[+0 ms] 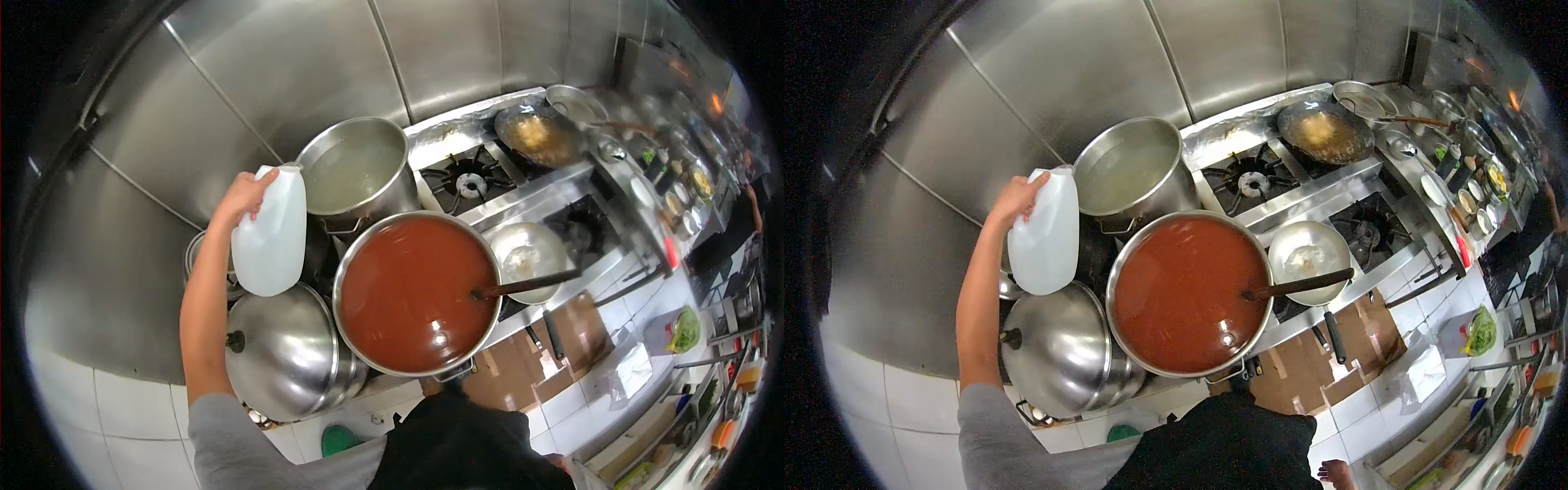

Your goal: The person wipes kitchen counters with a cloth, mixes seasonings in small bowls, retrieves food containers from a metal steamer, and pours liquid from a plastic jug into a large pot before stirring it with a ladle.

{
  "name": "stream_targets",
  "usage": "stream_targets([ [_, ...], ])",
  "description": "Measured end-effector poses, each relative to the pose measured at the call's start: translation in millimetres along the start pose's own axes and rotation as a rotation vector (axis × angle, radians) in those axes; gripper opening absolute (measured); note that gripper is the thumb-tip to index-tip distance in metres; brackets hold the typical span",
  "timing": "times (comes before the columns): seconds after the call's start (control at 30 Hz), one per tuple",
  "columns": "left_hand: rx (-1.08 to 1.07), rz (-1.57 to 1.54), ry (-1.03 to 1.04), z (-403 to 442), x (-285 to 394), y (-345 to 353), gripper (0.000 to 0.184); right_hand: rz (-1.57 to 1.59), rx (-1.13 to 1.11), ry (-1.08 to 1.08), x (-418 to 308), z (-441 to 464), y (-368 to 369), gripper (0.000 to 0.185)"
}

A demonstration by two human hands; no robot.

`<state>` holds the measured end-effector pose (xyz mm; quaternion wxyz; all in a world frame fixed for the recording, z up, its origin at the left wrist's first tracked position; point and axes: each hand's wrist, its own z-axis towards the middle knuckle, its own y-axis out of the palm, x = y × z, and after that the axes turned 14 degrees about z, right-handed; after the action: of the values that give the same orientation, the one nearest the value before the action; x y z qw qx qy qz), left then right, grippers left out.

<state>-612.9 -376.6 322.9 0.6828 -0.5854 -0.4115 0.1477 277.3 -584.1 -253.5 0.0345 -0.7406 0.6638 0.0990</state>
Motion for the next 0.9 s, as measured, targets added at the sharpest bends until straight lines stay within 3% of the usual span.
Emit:
stream_targets([
  [0.3,-0.334,0.431,0.056,73.4,-7.9,23.0,0.066,0.078,0.018,-0.072,6.4,-21.0,61.4,0.025],
  [0.5,-0.462,0.683,0.103,73.5,9.9,23.8,0.069,0.129,-0.016,-0.104,30.8,8.0,61.3,0.031],
  [0.67,-0.481,0.849,0.118,80.6,16.0,24.0,0.066,0.152,-0.114,-0.150,63.9,46.7,33.5,0.036],
  [0.73,-0.493,0.891,0.097,77.2,22.0,24.1,0.063,-0.098,-0.258,-0.420,91.1,85.1,10.9,0.035],
  [0.83,-0.478,0.961,0.069,70.6,33.3,21.4,0.060,0.051,-0.179,-0.269,80.6,67.7,15.3,0.035],
  [0.9,-0.358,1.011,0.143,63.7,39.9,21.6,0.059,0.091,-0.162,-0.246,78.1,61.0,17.3,0.036],
])
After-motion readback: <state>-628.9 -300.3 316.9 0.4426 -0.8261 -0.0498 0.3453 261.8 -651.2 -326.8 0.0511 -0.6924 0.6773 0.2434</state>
